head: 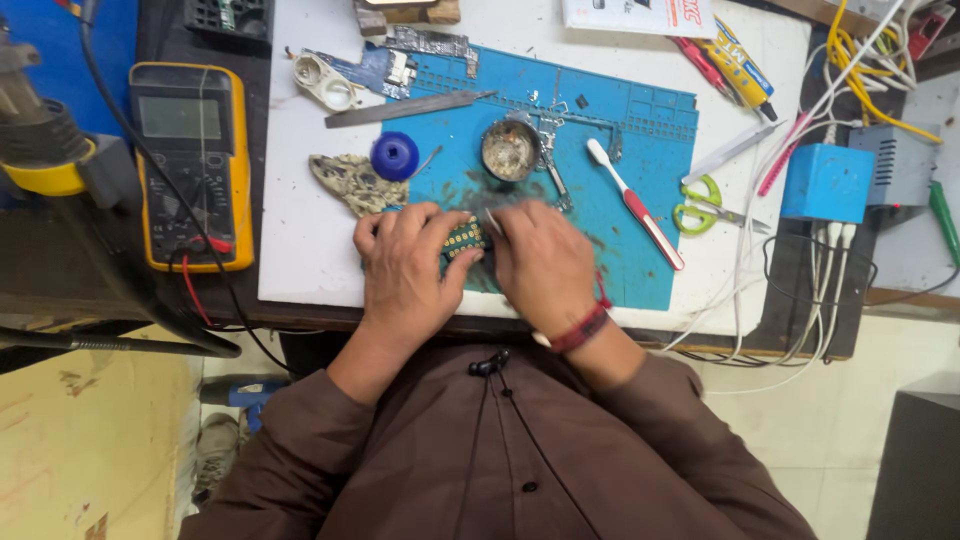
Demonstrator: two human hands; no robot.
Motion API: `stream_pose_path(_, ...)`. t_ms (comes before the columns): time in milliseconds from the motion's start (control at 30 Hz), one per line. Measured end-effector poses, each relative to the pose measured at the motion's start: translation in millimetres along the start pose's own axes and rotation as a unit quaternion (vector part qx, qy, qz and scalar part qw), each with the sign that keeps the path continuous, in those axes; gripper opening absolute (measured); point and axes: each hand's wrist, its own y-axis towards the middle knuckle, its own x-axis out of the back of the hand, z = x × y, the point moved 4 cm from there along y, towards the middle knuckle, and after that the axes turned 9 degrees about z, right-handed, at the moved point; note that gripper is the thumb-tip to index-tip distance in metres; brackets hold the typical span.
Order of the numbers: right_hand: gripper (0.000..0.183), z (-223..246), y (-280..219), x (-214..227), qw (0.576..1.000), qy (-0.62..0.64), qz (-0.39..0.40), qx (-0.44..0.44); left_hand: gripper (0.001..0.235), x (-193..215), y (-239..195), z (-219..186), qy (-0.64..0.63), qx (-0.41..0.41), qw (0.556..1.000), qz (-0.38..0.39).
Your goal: The person solders a small green circuit board using a soldering iron and flux. They wipe the board with a cloth, then use a toothbrush to clean the soldered area. The person continues soldering different sections of the board and briefly handles a second circuit board.
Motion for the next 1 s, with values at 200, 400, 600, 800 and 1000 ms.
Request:
stream_pose_path(200,0.012,3.6,15.2,-2.9,1.0,-0.007,-0.006,0.013,0.037,1.7,-0.2,1.8,0.001,-0.001,1.0,-0.003)
stream_pose_path(400,0.011,5.2,4.0,3.2,0.999,-0.023,0.023,-0.001,0.038,2.4,2.2,0.8,-0.008,-0.009,1.0,-0.006)
stream_pose_path(600,0.009,1.6,15.8,-7.3,1.0,-0.025,-0.004,-0.001,0.037,-0.9,1.5,2.5,-0.007,0.001,1.0,-0.002)
stream_pose_path(800,0.009,7.4,-0.5,3.1,1.0,-0.022,0.016,-0.003,0.036,4.4,2.6,0.4,-0.014,-0.007,1.0,-0.008)
stream_pose_path(1000,0.013,-3.0,8.3,-13.2,1.0,-0.012,-0.018,0.004,0.036,-1.7,-1.1,2.3,-0.008,0.001,1.0,0.002)
